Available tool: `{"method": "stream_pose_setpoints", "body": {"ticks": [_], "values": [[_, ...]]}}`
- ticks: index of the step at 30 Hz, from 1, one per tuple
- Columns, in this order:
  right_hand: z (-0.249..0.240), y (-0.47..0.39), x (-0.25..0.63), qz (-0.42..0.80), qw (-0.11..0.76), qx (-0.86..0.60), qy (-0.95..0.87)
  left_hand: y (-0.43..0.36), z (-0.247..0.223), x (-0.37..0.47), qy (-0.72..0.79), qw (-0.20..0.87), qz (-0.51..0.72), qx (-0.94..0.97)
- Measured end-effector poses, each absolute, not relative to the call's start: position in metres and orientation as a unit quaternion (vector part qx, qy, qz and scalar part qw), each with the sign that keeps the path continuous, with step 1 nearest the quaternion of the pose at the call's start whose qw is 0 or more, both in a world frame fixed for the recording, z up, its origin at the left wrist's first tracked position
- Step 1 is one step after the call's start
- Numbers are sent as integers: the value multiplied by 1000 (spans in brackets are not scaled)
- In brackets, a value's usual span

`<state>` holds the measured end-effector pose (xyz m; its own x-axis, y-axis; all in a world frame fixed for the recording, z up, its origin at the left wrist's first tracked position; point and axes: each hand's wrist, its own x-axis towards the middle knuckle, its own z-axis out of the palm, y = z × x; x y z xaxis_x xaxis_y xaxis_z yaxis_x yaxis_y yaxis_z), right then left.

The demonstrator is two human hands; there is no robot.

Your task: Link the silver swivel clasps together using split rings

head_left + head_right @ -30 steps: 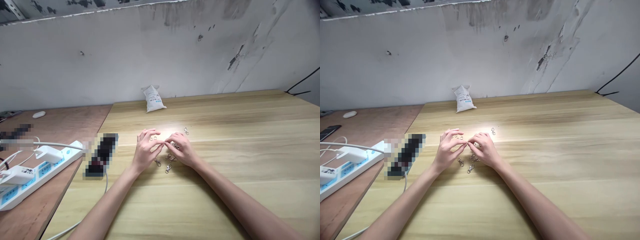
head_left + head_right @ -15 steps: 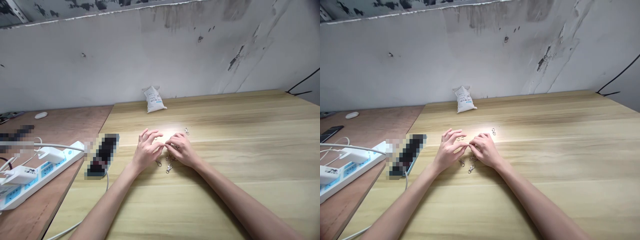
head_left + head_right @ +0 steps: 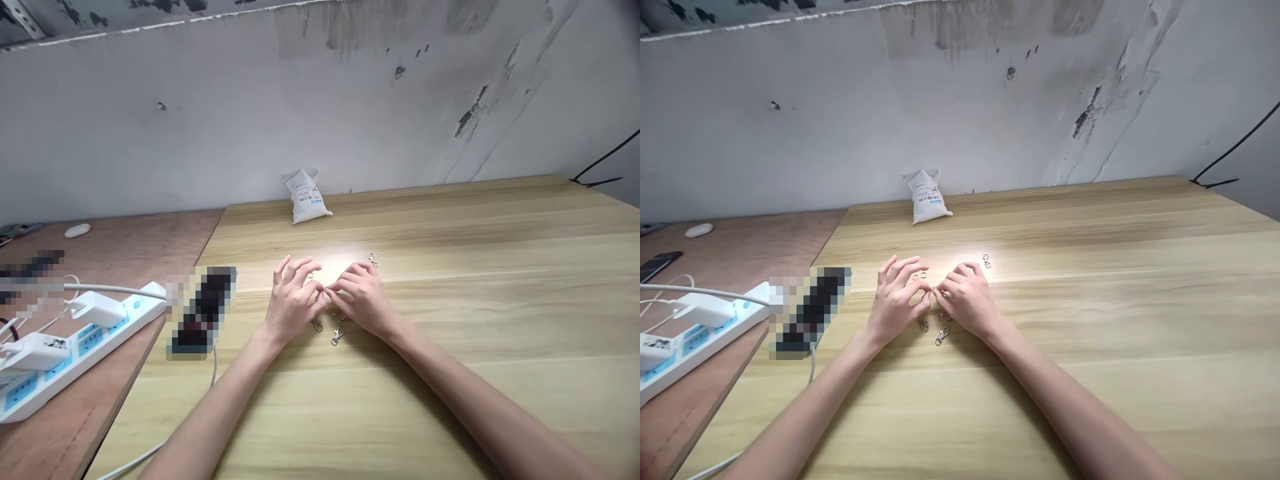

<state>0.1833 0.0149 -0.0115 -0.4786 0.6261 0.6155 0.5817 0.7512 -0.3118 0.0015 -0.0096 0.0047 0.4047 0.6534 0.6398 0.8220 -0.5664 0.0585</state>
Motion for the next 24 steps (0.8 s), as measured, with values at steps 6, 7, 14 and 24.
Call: {"method": "stream_pose_setpoints", "body": {"ticks": [6, 7, 14, 24], "values": [[-5, 10, 182, -19, 341, -283, -896, -4, 4, -8, -497, 113, -328, -795], [-4, 10, 183, -12, 342, -278, -897, -3, 4, -9, -499, 114, -335, -791], [-6, 12, 185, 116, 370, -347, -854, -7, 8, -5, -444, 131, -353, -813], [-4, 18, 191, 206, 320, -290, -878, -8, 9, -5, -417, 137, -376, -816]]}}
